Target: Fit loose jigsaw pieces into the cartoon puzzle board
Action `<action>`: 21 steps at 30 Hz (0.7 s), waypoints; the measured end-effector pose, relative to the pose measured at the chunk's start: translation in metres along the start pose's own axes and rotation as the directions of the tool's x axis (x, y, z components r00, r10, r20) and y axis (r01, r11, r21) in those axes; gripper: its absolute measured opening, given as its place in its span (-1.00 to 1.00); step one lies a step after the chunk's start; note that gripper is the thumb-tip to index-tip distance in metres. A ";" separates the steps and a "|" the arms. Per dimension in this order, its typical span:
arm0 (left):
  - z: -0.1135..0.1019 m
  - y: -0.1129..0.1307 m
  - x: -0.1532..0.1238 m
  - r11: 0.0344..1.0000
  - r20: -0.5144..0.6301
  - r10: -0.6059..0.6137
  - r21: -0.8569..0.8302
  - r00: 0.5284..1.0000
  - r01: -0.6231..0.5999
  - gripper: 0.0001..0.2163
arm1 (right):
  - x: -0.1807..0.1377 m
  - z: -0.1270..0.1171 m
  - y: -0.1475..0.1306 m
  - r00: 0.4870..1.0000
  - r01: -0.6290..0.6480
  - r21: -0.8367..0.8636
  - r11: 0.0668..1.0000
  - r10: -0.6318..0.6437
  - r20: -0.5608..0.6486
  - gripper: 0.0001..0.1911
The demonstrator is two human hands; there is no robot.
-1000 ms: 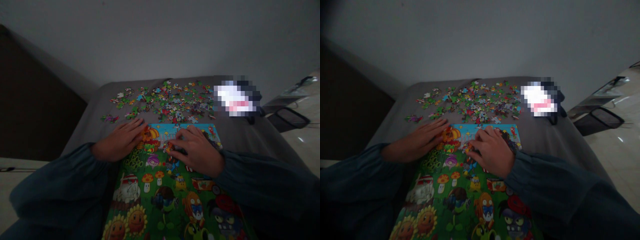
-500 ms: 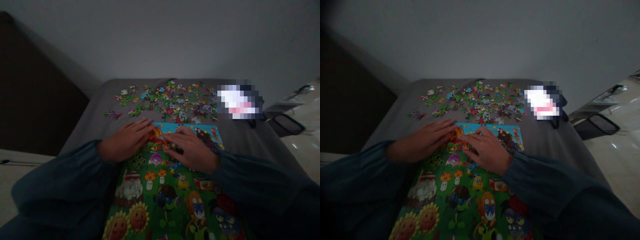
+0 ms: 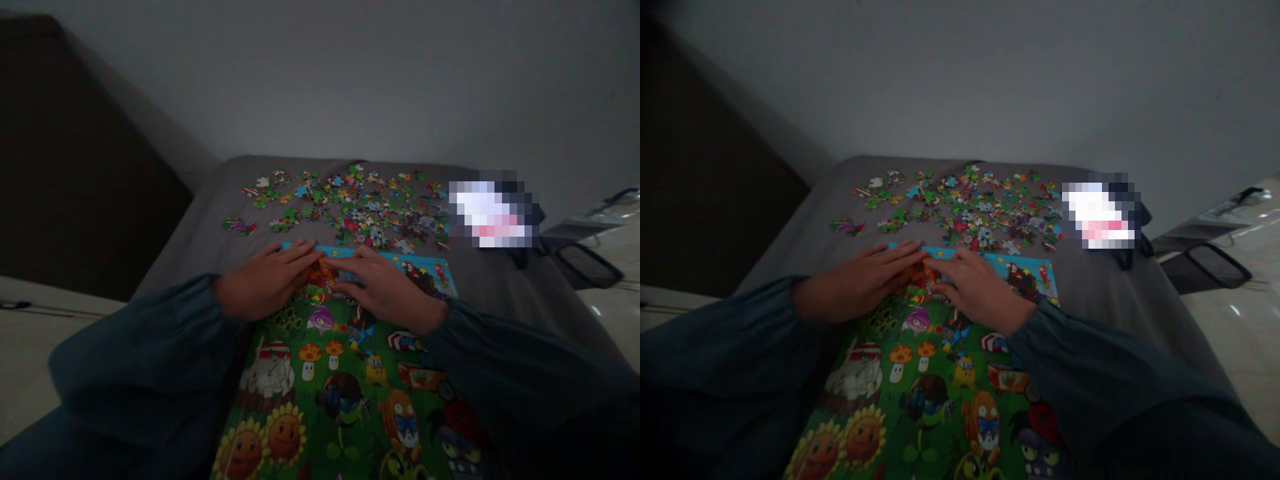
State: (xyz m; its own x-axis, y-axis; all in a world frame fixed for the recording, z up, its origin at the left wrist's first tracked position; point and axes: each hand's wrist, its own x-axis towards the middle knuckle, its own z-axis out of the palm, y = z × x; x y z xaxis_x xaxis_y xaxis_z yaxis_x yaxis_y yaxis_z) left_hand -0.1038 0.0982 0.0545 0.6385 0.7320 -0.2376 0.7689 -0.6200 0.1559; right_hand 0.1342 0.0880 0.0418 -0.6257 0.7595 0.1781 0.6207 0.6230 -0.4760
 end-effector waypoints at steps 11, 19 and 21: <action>0.004 -0.006 0.001 1.000 -0.021 0.018 -0.013 1.000 -0.018 -0.48 | -0.002 0.013 0.006 0.989 0.071 0.006 0.997 -0.070 -0.133 -0.55; 0.002 -0.007 0.001 0.999 -0.038 0.019 -0.034 0.999 -0.020 -0.48 | -0.003 0.012 0.007 0.988 0.110 -0.063 0.992 -0.116 -0.098 -0.58; 0.002 -0.008 0.001 0.999 -0.042 0.021 -0.042 0.999 -0.022 -0.48 | -0.004 0.010 0.005 0.990 0.103 -0.062 0.993 -0.108 -0.088 -0.55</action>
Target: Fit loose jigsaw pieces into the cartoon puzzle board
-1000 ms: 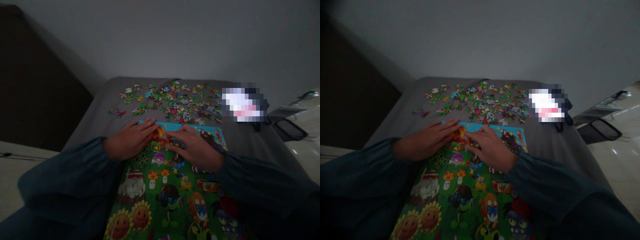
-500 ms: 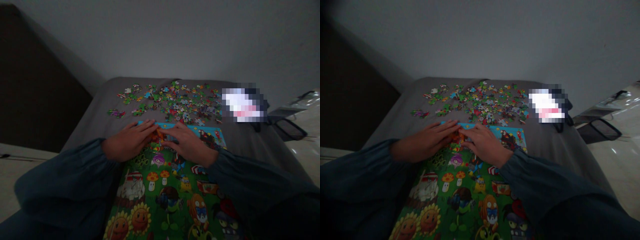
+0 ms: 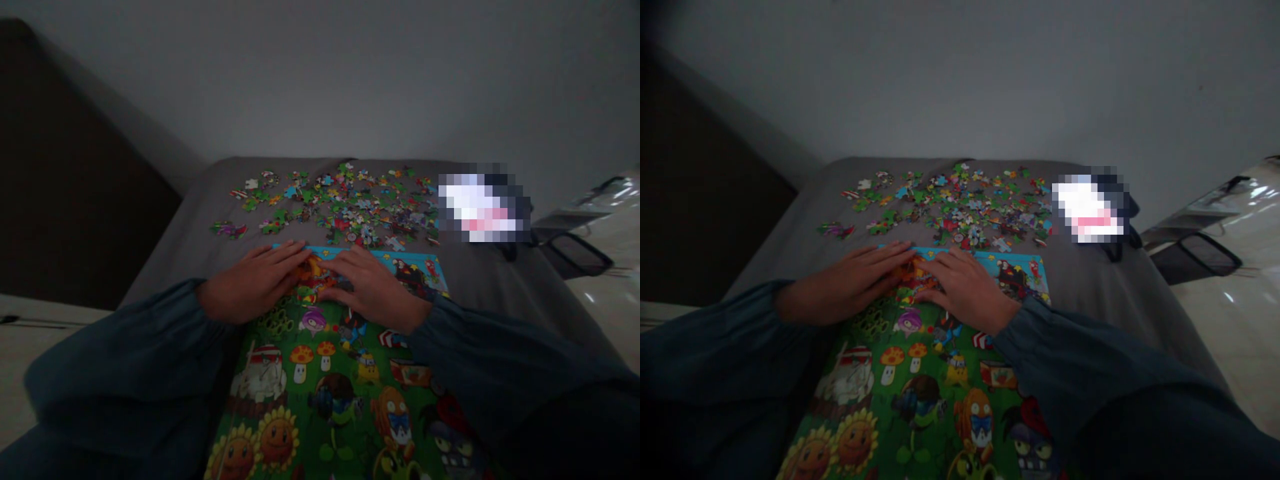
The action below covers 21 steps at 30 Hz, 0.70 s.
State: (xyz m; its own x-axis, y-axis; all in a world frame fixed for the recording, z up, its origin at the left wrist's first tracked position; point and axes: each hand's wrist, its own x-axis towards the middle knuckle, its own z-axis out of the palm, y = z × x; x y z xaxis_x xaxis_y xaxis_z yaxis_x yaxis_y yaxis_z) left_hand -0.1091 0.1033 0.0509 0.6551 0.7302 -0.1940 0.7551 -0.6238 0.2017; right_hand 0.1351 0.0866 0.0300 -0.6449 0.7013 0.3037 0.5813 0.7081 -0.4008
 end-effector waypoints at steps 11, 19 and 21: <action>-0.003 0.003 -0.001 1.000 0.013 -0.002 -0.002 1.000 0.002 -0.49 | -0.006 -0.010 -0.007 0.998 -0.049 -0.009 0.999 0.049 0.031 -0.74; -0.003 0.005 -0.001 1.000 0.016 -0.004 0.013 1.000 0.004 -0.50 | -0.002 -0.003 -0.006 0.998 -0.056 0.040 0.998 0.056 0.010 -0.74; -0.003 0.006 -0.001 1.000 0.017 -0.009 0.016 1.000 0.009 -0.50 | -0.001 -0.002 -0.006 0.999 -0.047 0.041 0.998 0.046 0.013 -0.72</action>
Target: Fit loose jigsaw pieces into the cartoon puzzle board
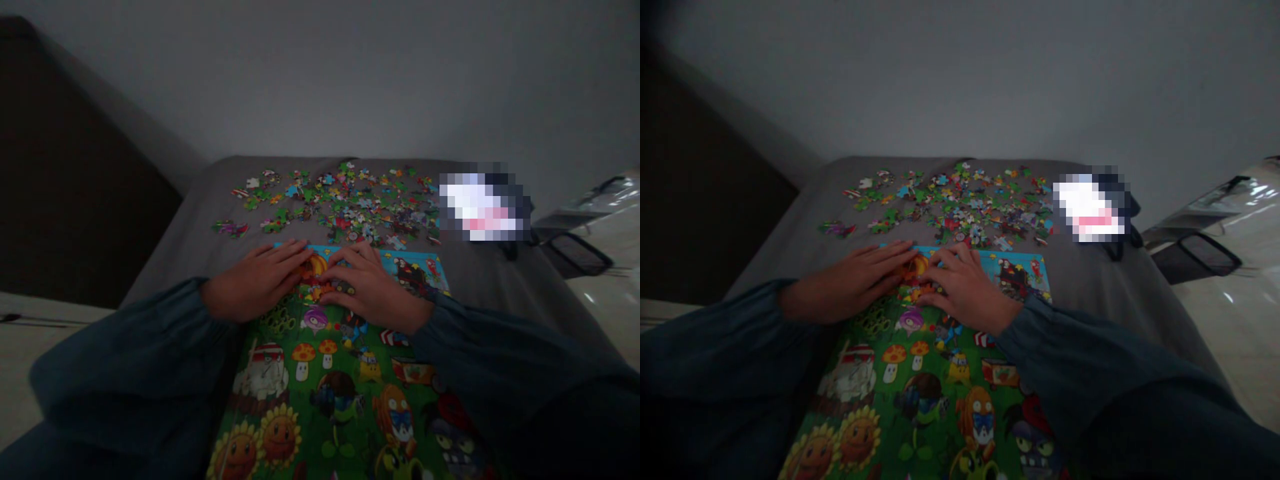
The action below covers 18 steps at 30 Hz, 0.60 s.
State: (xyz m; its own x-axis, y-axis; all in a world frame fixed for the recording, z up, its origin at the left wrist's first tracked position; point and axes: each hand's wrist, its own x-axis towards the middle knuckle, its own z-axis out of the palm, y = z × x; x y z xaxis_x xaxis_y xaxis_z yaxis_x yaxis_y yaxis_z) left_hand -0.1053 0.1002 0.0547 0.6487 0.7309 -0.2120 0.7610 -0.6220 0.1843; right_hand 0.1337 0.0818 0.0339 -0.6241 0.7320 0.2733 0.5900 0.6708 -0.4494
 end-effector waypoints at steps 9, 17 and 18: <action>0.000 -0.003 0.000 1.000 0.007 0.002 -0.004 1.000 -0.002 -0.48 | -0.006 -0.007 -0.003 0.996 0.017 0.002 1.000 -0.017 0.082 -0.65; 0.005 -0.009 -0.001 0.999 -0.033 0.042 -0.017 0.999 -0.043 -0.47 | -0.009 -0.010 -0.002 0.997 0.042 -0.021 0.999 -0.041 0.060 -0.68; 0.005 -0.008 -0.001 0.999 -0.032 0.041 -0.015 0.999 -0.041 -0.47 | -0.010 -0.009 -0.002 0.998 0.045 -0.025 0.999 -0.043 0.052 -0.69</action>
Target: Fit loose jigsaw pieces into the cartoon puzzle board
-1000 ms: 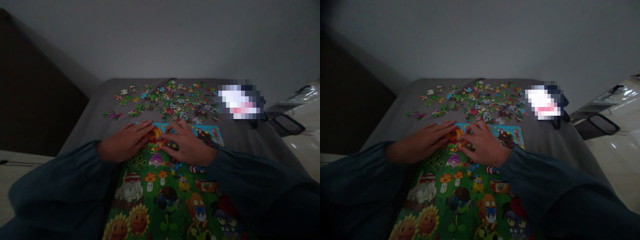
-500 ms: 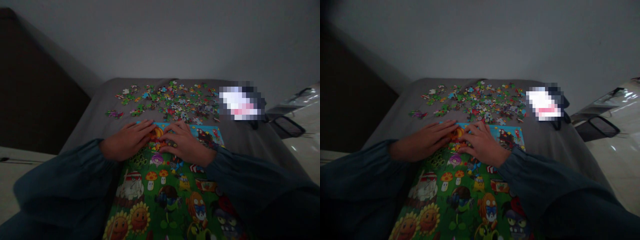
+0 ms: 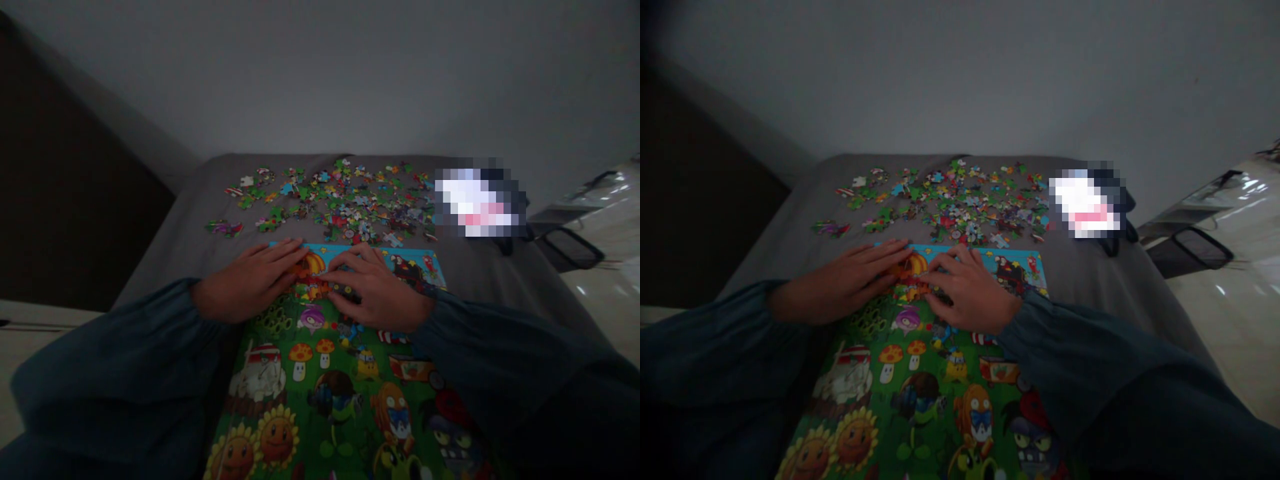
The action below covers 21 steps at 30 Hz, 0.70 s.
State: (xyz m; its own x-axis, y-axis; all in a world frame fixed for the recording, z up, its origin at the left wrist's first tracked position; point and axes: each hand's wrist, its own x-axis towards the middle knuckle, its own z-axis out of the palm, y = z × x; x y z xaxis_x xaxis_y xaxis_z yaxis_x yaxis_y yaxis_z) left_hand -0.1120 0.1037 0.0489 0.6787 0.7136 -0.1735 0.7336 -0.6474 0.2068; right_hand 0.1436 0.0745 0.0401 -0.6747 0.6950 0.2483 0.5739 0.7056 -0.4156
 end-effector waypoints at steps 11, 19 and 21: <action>-0.002 0.002 0.000 1.000 0.012 -0.010 0.021 1.000 0.010 -0.46 | 0.000 0.002 0.000 1.000 0.015 -0.030 0.999 -0.016 -0.021 -0.67; -0.002 0.002 0.000 1.000 0.008 -0.014 -0.005 1.000 0.014 -0.46 | -0.002 0.001 0.001 0.999 0.004 0.025 1.000 -0.003 -0.037 -0.73; -0.002 0.002 0.000 1.000 0.013 -0.013 0.001 1.000 0.013 -0.46 | -0.002 0.001 0.001 0.999 0.002 0.034 0.999 -0.001 -0.036 -0.72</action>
State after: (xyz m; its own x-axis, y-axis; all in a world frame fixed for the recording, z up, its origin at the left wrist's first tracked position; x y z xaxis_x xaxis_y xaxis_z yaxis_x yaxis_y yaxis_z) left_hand -0.1108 0.1028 0.0514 0.6696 0.7184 -0.1888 0.7423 -0.6385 0.2031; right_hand 0.1452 0.0741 0.0382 -0.6581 0.6988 0.2804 0.5562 0.7022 -0.4445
